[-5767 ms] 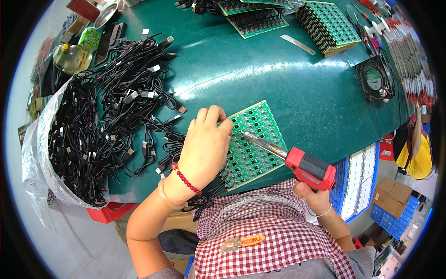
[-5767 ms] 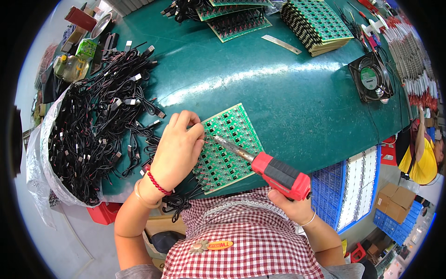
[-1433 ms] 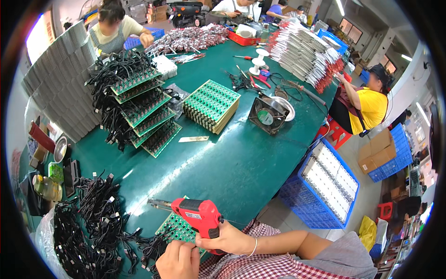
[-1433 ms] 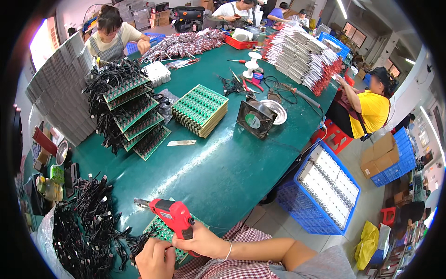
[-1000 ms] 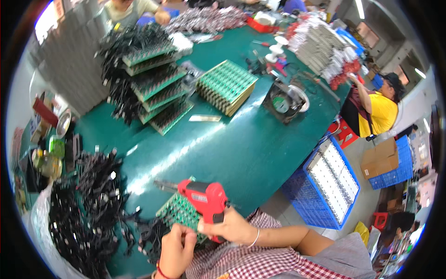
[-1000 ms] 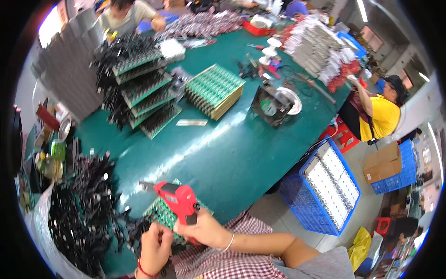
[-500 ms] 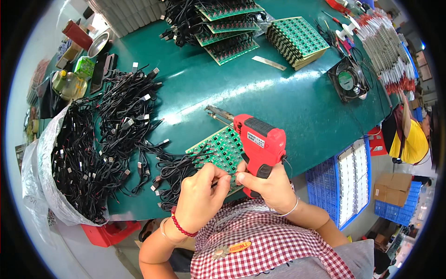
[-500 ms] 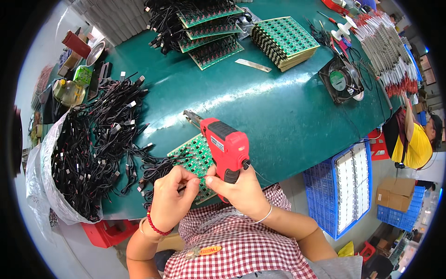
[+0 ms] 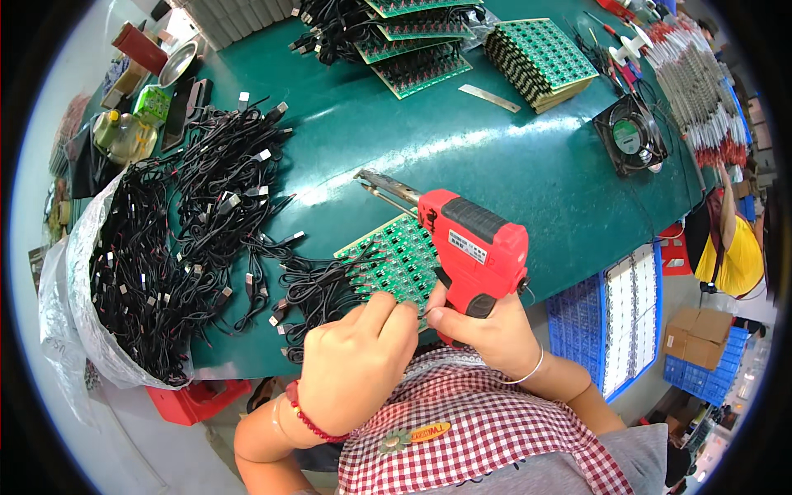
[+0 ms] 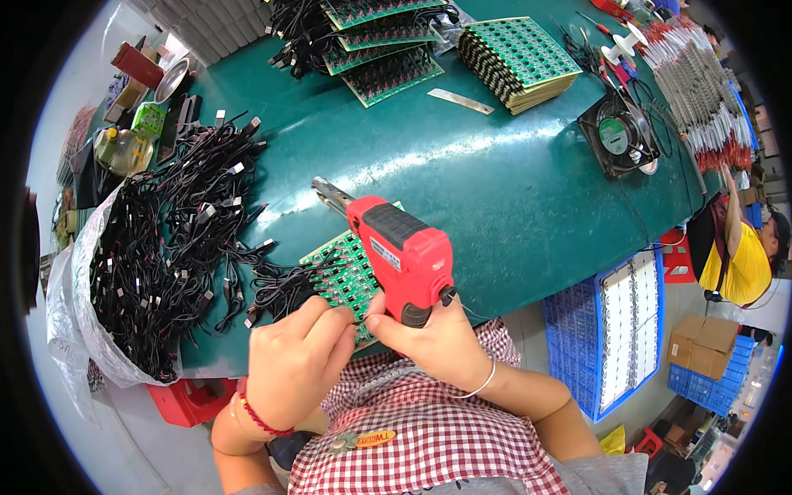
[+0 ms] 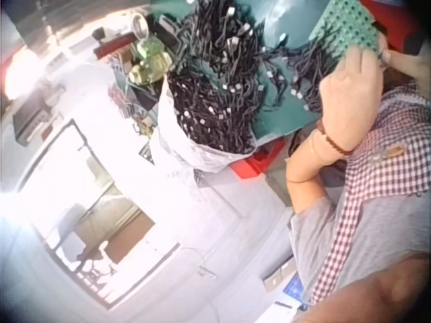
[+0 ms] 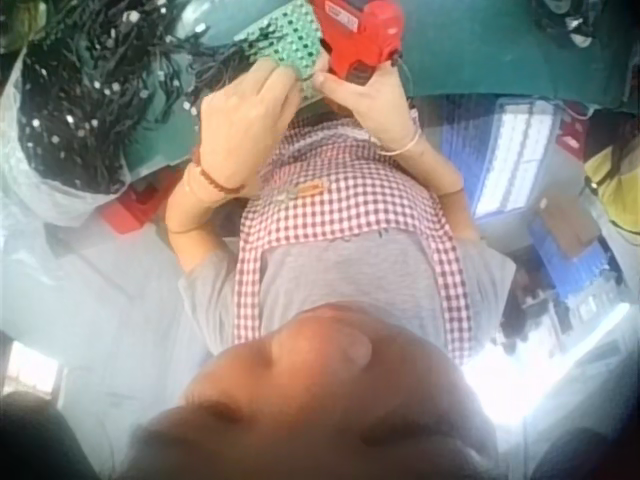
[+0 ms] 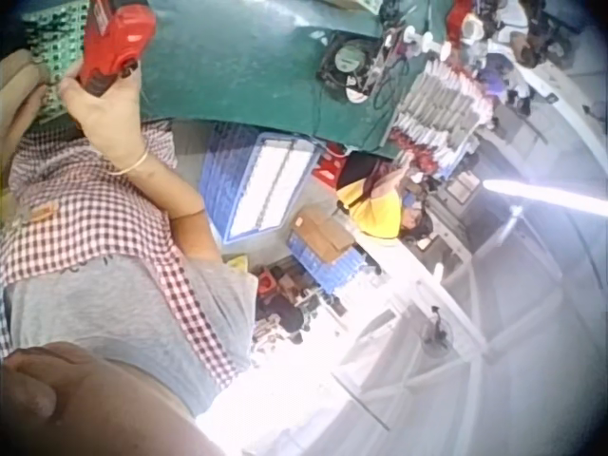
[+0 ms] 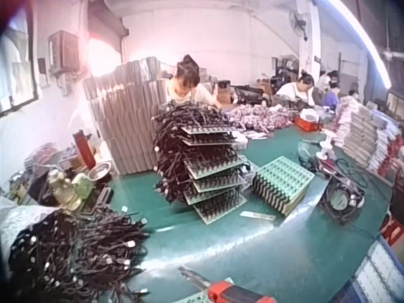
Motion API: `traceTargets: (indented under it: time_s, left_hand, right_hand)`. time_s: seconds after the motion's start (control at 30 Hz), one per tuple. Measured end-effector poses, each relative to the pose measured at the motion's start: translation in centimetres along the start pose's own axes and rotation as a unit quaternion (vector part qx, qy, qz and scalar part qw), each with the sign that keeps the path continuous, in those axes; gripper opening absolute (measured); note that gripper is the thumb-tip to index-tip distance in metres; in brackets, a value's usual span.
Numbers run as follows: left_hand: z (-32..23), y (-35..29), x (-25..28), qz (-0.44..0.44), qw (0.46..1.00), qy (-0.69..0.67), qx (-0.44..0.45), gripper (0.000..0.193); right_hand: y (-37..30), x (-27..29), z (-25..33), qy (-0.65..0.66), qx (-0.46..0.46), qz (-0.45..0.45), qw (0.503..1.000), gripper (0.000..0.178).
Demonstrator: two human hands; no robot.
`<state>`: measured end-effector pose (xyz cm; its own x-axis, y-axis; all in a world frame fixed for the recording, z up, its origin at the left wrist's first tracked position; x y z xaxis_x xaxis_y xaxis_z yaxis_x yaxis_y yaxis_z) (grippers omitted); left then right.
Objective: The person solders USB cables onto a circuit board using a soldering iron, attaching the wires one by one.
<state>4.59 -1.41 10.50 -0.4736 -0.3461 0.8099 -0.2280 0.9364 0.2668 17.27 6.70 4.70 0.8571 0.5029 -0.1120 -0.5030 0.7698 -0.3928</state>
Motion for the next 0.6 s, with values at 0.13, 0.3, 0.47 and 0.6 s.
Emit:
traceTargets:
  time_s: [0.13,0.3,0.47,0.6]
  left_hand:
    - [-1.0,0.5,1.3,0.016,0.988,0.145,-0.05,0.012]
    - [0.4,-0.1,-0.4,-0.002,0.991,0.128,-0.027,0.011]
    - [2.0,-1.7,-3.2,-0.083,0.996,-0.018,-0.019,0.015]
    - [2.3,-0.9,-3.3,-0.097,0.995,-0.03,-0.01,0.014]
  right_hand:
    - [0.0,-1.1,0.6,-0.02,0.015,0.057,0.998,0.009]
    - [0.4,-1.4,-0.5,0.033,-0.014,-0.001,0.999,0.007]
    - [0.6,-1.0,-1.6,0.122,-0.031,-0.029,0.992,0.009]
    - [0.7,-0.5,-1.7,0.086,-0.032,-0.011,0.996,0.016]
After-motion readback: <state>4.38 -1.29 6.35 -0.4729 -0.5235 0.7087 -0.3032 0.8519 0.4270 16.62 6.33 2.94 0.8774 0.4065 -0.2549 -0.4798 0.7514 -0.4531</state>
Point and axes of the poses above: each hand's wrist, its own y-axis towards the middle knuckle, its own x-axis out of the back of the hand, z = x × y, the point moved 4 cm from there along y, towards the middle knuckle, and after that the axes turned 11 degrees about -z, right-handed, at the moved point
